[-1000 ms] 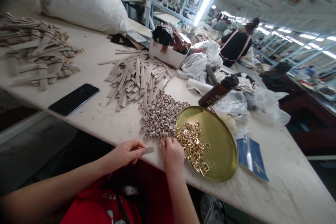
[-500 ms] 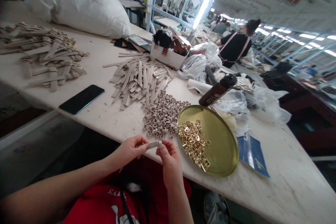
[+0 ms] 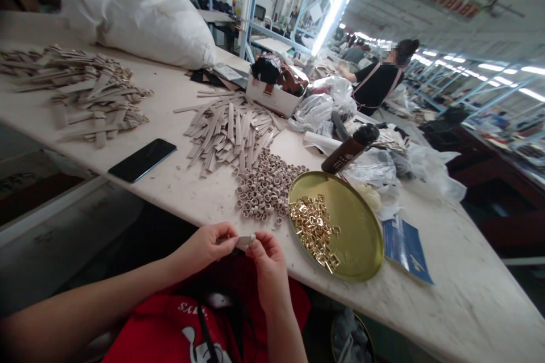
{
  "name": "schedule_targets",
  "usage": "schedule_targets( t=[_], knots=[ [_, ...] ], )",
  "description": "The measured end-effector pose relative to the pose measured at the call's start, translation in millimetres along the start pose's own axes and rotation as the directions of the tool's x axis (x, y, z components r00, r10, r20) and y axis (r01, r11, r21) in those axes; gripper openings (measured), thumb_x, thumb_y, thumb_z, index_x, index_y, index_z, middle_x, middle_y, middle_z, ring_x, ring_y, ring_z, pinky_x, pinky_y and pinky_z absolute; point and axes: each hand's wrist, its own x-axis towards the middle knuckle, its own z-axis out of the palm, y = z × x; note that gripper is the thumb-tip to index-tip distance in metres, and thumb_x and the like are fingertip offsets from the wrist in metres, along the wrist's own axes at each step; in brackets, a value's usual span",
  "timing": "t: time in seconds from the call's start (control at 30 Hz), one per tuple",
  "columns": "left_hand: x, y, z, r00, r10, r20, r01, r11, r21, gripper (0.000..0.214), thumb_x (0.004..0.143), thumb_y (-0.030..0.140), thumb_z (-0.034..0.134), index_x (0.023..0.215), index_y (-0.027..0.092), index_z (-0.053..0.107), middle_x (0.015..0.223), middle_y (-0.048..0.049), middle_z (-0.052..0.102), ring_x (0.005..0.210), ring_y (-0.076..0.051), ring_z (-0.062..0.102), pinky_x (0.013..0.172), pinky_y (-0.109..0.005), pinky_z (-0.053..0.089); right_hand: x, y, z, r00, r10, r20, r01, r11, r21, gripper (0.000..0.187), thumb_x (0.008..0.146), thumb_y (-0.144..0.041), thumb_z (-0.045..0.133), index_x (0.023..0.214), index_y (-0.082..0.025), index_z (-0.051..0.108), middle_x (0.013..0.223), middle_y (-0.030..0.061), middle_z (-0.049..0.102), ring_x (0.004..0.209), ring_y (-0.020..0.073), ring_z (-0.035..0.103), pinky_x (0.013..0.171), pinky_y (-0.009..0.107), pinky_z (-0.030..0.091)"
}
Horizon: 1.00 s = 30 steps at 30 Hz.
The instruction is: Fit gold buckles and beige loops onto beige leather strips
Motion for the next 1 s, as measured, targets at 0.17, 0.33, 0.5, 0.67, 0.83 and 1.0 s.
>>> schedule_targets(
  t=[0.17,0.33,0.5,0.67,0.83,1.0],
  knots=[
    [-0.2,3.6,-2.2,0.995,0.017,0.097,-0.016,1.000,-0.008,0.022,0.077,0.031,0.045,0.078,0.014,0.058,0.061,0.0030,0.053,0.056,-0.010,0.045,0.051,-0.018,0.033,-2.1,2.8,2.3,0.996,0.031,0.079,-0.026,0.997,-0.066,0.024,0.068,-0.030,0.068,0.087,-0.019,0.057,0.070,-0.0028,0.057,0.063,0.0094,0.052,0.063,0.022,0.044],
    [3.2,-0.5,-3.3,0.987,0.028,0.156,-0.010,0.994,-0.109,0.027,0.075,0.020,0.042,0.101,0.015,0.050,0.071,0.0025,0.055,0.061,-0.010,0.048,0.056,-0.019,0.037,3.0,3.3,7.4,0.997,0.052,0.058,-0.052,0.999,0.003,0.022,0.070,-0.032,0.066,0.085,-0.019,0.056,0.075,-0.0010,0.060,0.065,0.0115,0.054,0.065,0.025,0.045],
    [10.7,-7.2,-5.7,0.992,-0.025,0.124,0.035,0.997,-0.076,0.025,0.075,0.023,0.045,0.099,0.015,0.050,0.068,0.0036,0.053,0.060,-0.010,0.048,0.054,-0.020,0.036,4.0,5.9,8.6,0.992,0.039,0.120,-0.034,0.998,-0.045,0.021,0.076,-0.035,0.061,0.090,-0.020,0.057,0.081,0.0008,0.063,0.075,0.0136,0.057,0.073,0.028,0.045],
    [15.3,-8.3,-7.6,0.991,-0.033,0.133,0.041,0.997,-0.060,0.022,0.075,0.028,0.048,0.095,0.017,0.048,0.068,0.0042,0.056,0.061,-0.010,0.050,0.055,-0.020,0.036,7.1,4.1,8.6,0.994,0.064,0.086,-0.072,0.992,0.099,0.024,0.078,-0.043,0.056,0.085,-0.020,0.060,0.074,0.0004,0.062,0.066,0.0121,0.055,0.066,0.026,0.045],
    [16.0,-6.4,-9.6,0.990,-0.064,0.125,0.059,0.997,0.044,0.022,0.075,0.034,0.051,0.089,0.018,0.049,0.070,0.0026,0.059,0.061,-0.012,0.052,0.054,-0.020,0.035,9.3,5.7,8.0,0.962,0.241,0.130,-0.252,0.965,0.074,0.025,0.072,-0.039,0.064,0.086,-0.019,0.060,0.068,-0.0020,0.056,0.057,0.0089,0.047,0.056,0.021,0.041],
    [16.2,-5.8,-9.6,0.989,-0.102,0.109,0.080,0.979,0.189,0.022,0.073,0.039,0.053,0.078,0.018,0.053,0.065,0.0020,0.058,0.061,-0.014,0.051,0.052,-0.021,0.033,5.8,6.3,5.4,0.906,0.346,0.243,-0.384,0.913,0.134,0.019,0.069,-0.034,0.067,0.077,-0.019,0.059,0.068,-0.0022,0.054,0.057,0.0085,0.046,0.056,0.020,0.041]
  ],
)
